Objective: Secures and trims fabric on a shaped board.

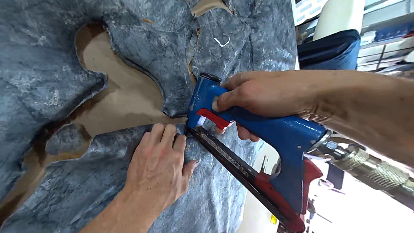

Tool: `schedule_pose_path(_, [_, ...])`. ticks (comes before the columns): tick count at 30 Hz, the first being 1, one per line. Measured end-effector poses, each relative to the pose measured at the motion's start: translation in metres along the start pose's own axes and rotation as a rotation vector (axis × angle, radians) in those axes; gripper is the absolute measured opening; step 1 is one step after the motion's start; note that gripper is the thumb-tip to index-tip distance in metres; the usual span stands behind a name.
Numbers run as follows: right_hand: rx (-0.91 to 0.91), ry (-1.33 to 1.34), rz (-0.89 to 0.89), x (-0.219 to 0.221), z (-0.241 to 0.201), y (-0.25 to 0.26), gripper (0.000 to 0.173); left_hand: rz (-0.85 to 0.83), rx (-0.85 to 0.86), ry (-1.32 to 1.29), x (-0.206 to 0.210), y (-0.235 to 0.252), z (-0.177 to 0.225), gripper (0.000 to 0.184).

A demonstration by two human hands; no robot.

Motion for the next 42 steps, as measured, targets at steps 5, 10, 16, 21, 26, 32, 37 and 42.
schedule_pose_path(5, [0.007,0.027,-0.031,0.005,0.003,0.002,0.024,0.004,0.000,-0.007,-0.001,0.000,-0.001,0.061])
schedule_pose_path(10, [0.040,0.017,-0.037,0.003,0.001,0.003,0.024,-0.009,-0.004,-0.001,-0.001,0.001,-0.002,0.062])
schedule_pose_path(16, [0.039,-0.025,-0.024,0.002,-0.002,0.005,0.024,-0.023,-0.018,-0.016,-0.001,0.000,-0.003,0.061])
schedule_pose_path(21, [-0.001,-0.036,0.038,-0.013,-0.004,-0.002,0.027,0.103,-0.048,-0.033,-0.015,-0.018,-0.011,0.066])
schedule_pose_path(26, [0.008,0.013,0.012,-0.005,-0.002,-0.003,0.028,0.131,-0.074,-0.031,-0.015,-0.021,-0.013,0.066])
schedule_pose_path(32, [0.037,0.045,-0.017,0.004,0.000,0.000,0.025,0.134,-0.099,-0.067,-0.018,-0.021,-0.017,0.062])
schedule_pose_path(37, [0.074,0.016,-0.039,0.006,-0.003,0.000,0.025,0.138,-0.095,-0.085,-0.019,-0.022,-0.017,0.059])
schedule_pose_path(42, [0.070,-0.048,-0.038,0.009,-0.010,0.001,0.028,0.141,-0.108,-0.088,-0.019,-0.022,-0.017,0.060])
Point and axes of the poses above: each hand's wrist, its own y-axis towards the middle knuckle, its own x-axis out of the palm, z = x × y, the point moved 10 cm from there along y, towards the middle knuckle, and after that the axes turned 3 degrees about -x, right-handed, at the moved point
